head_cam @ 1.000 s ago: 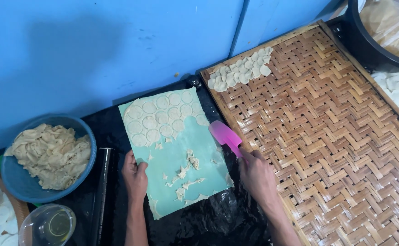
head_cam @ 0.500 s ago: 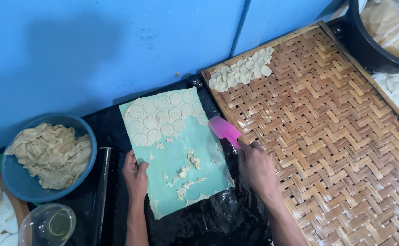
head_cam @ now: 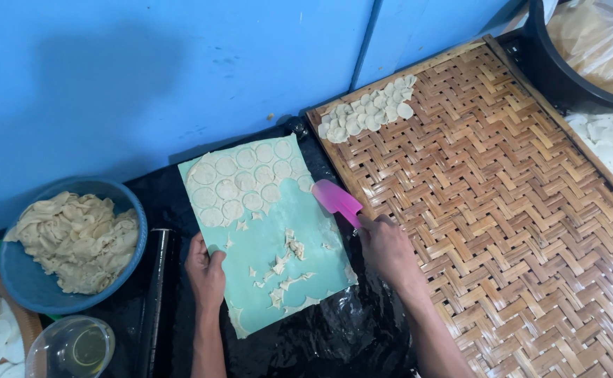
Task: Scraping circular dough pieces from a stencil onto a bamboo tray using a spatula.
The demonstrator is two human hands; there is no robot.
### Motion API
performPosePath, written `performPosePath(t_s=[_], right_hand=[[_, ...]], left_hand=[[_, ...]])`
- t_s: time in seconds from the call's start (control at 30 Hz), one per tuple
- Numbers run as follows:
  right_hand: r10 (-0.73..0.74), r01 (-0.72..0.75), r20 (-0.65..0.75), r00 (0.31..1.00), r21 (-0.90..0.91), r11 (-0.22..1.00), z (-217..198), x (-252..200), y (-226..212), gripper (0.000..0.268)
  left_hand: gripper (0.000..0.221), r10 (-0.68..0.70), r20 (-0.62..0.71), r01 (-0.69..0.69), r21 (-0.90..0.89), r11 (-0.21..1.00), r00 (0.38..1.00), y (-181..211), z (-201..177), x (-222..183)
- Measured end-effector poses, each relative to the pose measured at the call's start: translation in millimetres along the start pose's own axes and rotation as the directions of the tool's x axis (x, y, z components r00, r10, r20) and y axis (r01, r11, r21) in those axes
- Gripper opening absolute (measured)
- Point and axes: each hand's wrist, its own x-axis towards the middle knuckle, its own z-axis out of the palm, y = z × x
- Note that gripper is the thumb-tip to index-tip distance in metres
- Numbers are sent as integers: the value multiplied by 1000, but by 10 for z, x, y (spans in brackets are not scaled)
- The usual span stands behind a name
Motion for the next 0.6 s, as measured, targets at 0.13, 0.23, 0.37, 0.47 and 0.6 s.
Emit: performPosePath(t_s=[0.13, 0.23, 0.37, 0.47, 0.6], right_hand=[[6, -6, -24, 1000, -6, 1000, 47, 45, 14, 33], [-47, 50, -61, 997, 45, 998, 104, 80, 47, 34], [13, -11, -15, 1000, 130, 991, 65, 88, 40, 35], [-20, 34, -58, 998, 241, 970, 199, 124, 214, 35], [64, -88, 64, 996, 484, 871, 282, 146, 388, 37]], left_hand=[[46, -11, 5, 11, 20, 1000, 1000, 44, 8, -25], [46, 16, 14, -16, 14, 1000, 1000, -7, -8, -17], [43, 14, 7, -14, 2, 1000, 1000, -6, -4, -16], [44, 6, 6, -7, 9, 1000, 1000, 45, 10, -23], [45, -8, 7, 8, 19, 1000, 1000, 35, 10, -15]])
